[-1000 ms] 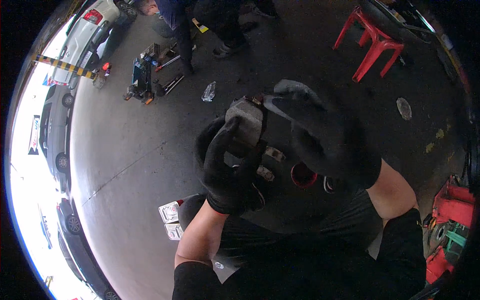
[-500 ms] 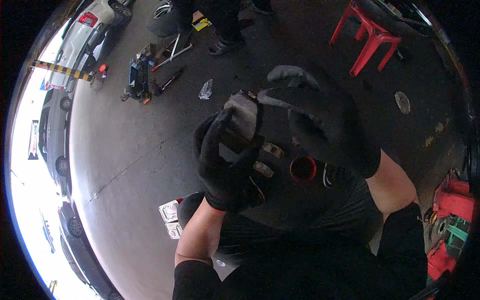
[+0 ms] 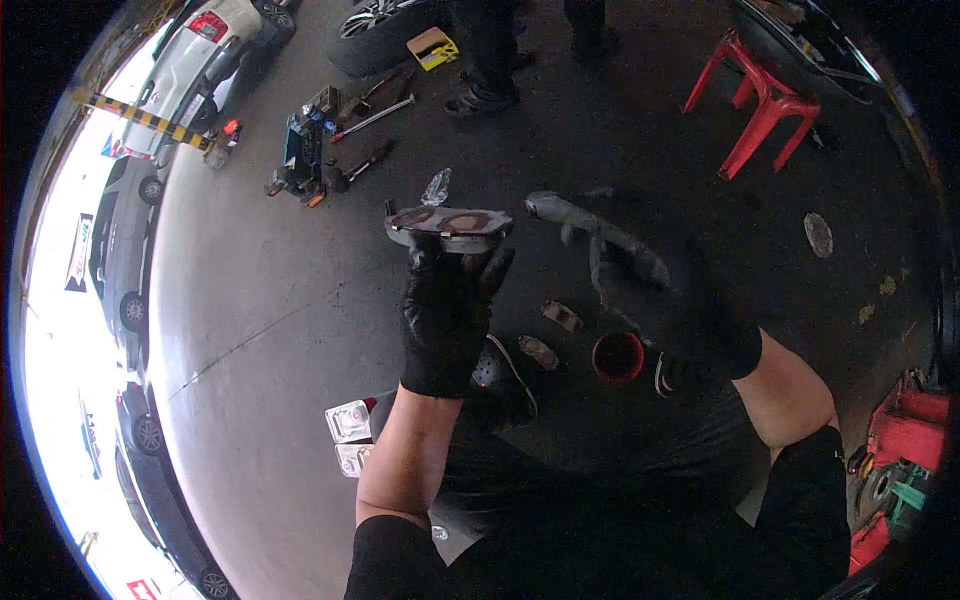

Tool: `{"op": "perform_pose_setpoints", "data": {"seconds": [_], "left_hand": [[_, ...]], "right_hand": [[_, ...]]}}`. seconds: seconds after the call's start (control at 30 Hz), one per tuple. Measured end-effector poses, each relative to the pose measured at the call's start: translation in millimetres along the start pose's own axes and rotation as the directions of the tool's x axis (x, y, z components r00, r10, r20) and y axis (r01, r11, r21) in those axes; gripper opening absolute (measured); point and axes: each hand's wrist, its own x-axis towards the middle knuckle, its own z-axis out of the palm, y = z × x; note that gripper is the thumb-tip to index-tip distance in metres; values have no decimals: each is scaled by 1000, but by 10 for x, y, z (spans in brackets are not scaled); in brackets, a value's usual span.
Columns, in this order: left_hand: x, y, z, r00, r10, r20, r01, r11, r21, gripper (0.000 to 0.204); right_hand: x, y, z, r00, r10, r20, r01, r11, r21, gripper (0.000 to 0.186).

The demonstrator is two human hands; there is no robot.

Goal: Applying grease to a brake pad and inspecting it during a brake repair service.

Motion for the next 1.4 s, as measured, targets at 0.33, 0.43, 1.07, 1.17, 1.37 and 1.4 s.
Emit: {"op": "perform_pose_setpoints", "data": {"seconds": [0.33, 0.43, 1.07, 1.17, 1.37, 1.4], "left_hand": [[-2, -26, 32, 993, 75, -95, -85, 990, -114, 46], [-72, -1, 98, 998, 38, -53, -45, 988, -146, 43], [-177, -124, 162, 997, 66, 44, -68, 996, 59, 48], [-172, -200, -218, 970, 231, 72, -226, 759, 610, 46], [-191, -203, -10, 969, 243, 30, -229, 854, 467, 43], [-204, -184, 96, 978, 207, -1, -198, 936, 293, 43]], "right_hand": [[72, -173, 46, 981, 41, 192, -112, 920, 376, 58], [56, -101, 88, 984, 14, 179, -53, 974, 219, 61], [210, -53, -24, 948, 310, 70, -303, 816, 493, 69], [204, -142, -62, 965, 262, 24, -243, 850, 468, 76], [153, -100, -95, 981, 193, 28, -186, 879, 438, 83], [150, -83, -102, 990, 138, 25, -137, 912, 386, 83]]}}
